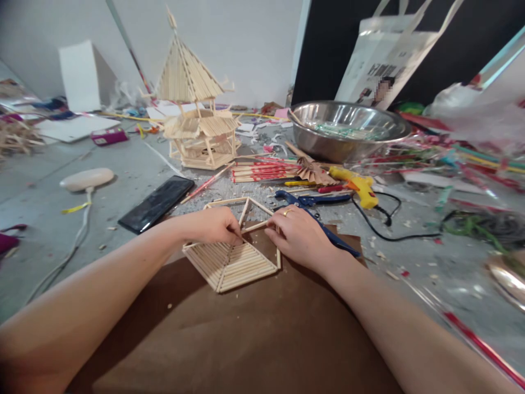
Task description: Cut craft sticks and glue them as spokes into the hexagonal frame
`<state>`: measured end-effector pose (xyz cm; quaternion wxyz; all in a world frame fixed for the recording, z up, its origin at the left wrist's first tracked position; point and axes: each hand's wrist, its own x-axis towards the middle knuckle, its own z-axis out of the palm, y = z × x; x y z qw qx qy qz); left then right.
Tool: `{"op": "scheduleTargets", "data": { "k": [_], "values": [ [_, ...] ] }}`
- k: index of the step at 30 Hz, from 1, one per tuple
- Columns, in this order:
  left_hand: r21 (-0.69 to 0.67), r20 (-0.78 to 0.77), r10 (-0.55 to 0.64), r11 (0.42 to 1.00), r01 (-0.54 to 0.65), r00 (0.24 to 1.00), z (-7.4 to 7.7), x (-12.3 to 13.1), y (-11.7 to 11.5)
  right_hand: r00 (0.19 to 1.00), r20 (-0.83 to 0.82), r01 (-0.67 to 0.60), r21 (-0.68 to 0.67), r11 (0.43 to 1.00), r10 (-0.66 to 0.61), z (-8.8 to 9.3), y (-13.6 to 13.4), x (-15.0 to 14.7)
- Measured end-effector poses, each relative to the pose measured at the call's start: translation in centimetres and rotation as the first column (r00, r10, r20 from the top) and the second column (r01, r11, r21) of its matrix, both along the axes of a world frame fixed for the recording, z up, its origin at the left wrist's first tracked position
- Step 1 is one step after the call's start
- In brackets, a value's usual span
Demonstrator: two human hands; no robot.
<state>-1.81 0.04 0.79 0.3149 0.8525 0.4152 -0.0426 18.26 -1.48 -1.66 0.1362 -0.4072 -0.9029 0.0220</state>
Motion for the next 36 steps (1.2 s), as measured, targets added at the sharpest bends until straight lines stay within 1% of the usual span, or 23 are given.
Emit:
{"op": "scheduleTargets", "data": {
  "k": [10,15,18,23,27,32,36],
  "values": [
    [-0.002,-0.005,-0.008,1.000,0.008,1.000,0.0,0.0,0.0,1.000,0.003,0.003,-0.006,1.000,-0.003,0.0,0.0,0.0],
    [-0.013,0.015,0.002,1.000,-0.002,1.000,-0.2,0.0,0.0,1.000,0.001,0.002,-0.010,1.000,-0.002,0.1,0.0,0.0],
    [-0.024,0.025,0.014,1.000,-0.014,1.000,-0.1,0.0,-0.1,1.000,-0.008,-0.007,-0.009,1.000,0.007,0.1,0.0,0.1],
    [-0.006,0.050,0.115,0.993,-0.115,0.992,0.4,-0.3,0.1,1.000,-0.030,0.000,0.011,1.000,0.001,0.1,0.0,0.2],
    [0.071,0.102,0.187,0.978,-0.195,0.977,0.2,-0.8,0.7,0.999,-0.039,0.006,0.075,0.997,-0.003,-0.1,0.2,0.2],
    [0.217,0.170,0.274,0.926,-0.307,0.947,-0.3,-1.1,1.4,1.000,0.016,-0.019,0.060,0.998,0.018,-0.5,0.6,-0.2],
    [0.239,0.241,0.333,0.890,-0.389,0.911,-0.5,-1.2,1.5,1.000,0.028,-0.015,0.064,0.998,0.013,-0.6,0.8,-0.4]
  ]
}}
